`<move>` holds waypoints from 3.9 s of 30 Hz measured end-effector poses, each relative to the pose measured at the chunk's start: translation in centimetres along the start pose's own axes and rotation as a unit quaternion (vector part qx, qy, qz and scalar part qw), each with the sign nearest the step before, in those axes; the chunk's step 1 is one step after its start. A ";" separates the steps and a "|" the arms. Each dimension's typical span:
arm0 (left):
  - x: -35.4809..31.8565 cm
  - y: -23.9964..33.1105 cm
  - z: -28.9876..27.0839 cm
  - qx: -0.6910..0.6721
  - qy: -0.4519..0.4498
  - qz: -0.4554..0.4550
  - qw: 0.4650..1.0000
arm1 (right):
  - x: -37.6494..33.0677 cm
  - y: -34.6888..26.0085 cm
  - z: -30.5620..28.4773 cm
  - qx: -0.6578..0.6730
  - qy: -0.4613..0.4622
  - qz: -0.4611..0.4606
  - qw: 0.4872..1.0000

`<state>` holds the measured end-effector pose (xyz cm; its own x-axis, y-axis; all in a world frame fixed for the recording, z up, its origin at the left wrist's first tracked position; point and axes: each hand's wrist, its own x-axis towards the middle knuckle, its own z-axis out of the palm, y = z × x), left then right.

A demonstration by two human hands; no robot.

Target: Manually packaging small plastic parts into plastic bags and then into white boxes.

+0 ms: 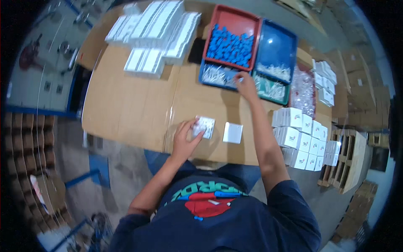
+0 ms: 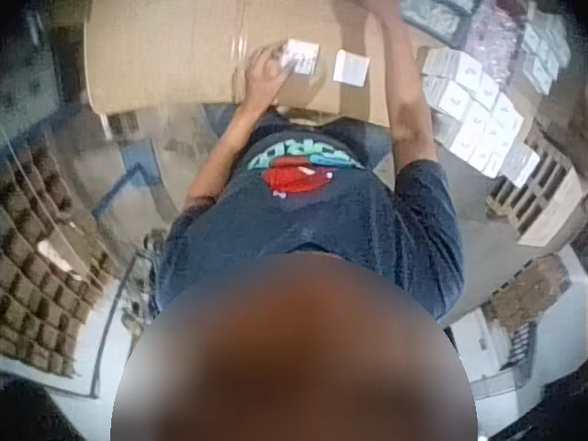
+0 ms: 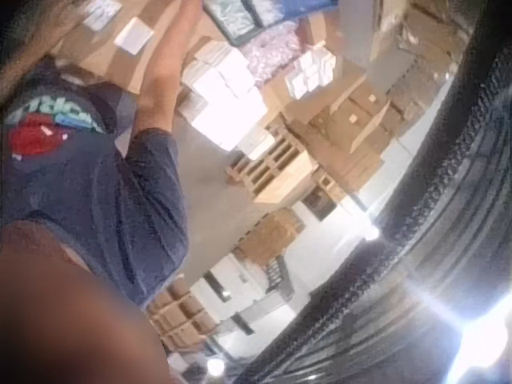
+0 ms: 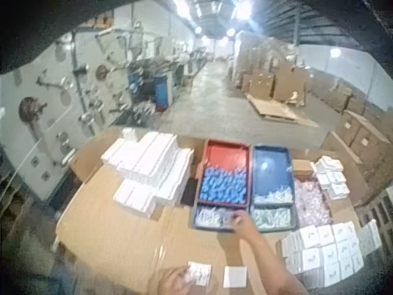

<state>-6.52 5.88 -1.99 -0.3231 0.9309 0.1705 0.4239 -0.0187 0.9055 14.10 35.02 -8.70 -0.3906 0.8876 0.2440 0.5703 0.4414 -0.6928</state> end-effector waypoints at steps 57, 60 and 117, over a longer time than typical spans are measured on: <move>-0.5 0.7 4.1 -0.087 -0.163 -0.044 0.982 | -10.5 -1.4 -9.6 0.024 -0.025 0.226 0.973; -0.6 0.9 4.0 -0.087 -0.167 -0.049 0.981 | -7.5 1.1 -10.9 -0.105 0.029 0.265 0.958; -0.5 1.1 4.7 -0.057 -0.120 -0.001 0.991 | -17.6 -14.7 -4.8 0.199 -0.138 0.173 0.955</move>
<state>-1.90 7.09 -2.90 -0.1073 0.9907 0.0833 0.3197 -0.0450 0.9465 16.05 13.53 0.39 -0.4354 0.8786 -0.1960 0.4014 -0.0054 -0.9159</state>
